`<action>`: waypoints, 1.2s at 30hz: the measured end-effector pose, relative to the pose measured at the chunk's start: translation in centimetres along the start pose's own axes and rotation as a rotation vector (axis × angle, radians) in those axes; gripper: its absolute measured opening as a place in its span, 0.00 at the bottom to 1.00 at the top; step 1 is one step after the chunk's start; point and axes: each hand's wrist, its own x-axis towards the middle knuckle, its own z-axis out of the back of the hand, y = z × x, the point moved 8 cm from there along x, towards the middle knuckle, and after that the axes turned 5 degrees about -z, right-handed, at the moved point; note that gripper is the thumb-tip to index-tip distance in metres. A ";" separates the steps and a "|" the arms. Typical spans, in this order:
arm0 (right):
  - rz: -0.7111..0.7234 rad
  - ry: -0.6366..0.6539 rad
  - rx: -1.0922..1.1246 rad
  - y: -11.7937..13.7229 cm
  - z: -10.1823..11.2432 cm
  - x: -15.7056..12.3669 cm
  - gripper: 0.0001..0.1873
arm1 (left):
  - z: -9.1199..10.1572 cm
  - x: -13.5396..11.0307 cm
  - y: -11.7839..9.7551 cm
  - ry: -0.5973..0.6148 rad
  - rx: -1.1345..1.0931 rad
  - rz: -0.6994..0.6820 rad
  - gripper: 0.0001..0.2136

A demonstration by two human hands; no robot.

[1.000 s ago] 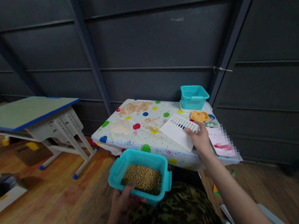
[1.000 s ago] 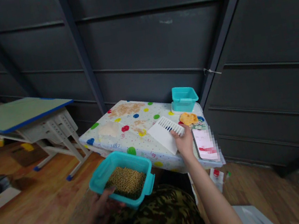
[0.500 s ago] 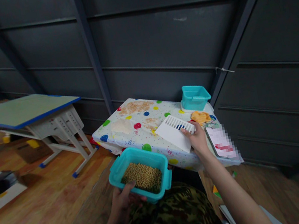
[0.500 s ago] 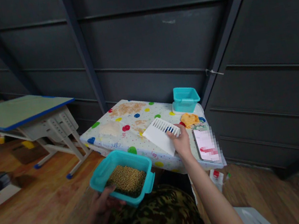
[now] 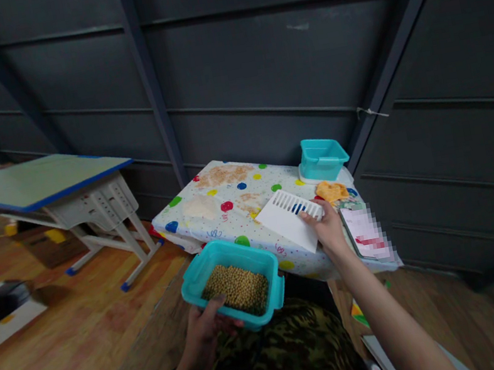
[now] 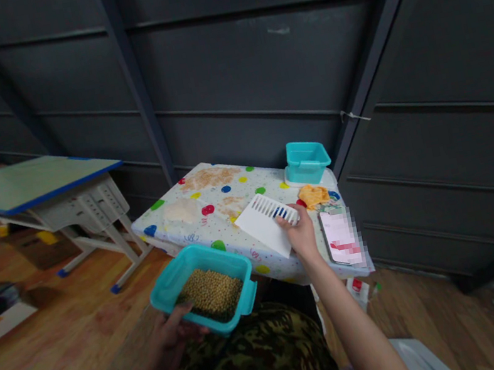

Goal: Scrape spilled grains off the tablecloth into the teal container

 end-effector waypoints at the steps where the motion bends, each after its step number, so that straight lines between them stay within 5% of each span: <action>1: 0.005 0.002 -0.001 0.1 -0.1 0.1 0.34 | 0.0 0.1 -0.1 -0.006 0.010 -0.015 0.15; 10: -0.053 0.079 0.047 0.3 -1.9 1.2 0.33 | 0.1 0.2 -0.6 0.006 0.029 -0.068 0.14; 25: -0.075 0.194 0.070 0.7 -3.2 1.0 0.33 | -0.2 1.7 1.3 0.015 -0.019 0.029 0.23; 36: -0.134 0.379 0.104 1.7 -4.7 -0.9 0.31 | -0.6 2.1 0.3 -0.052 -0.001 0.023 0.13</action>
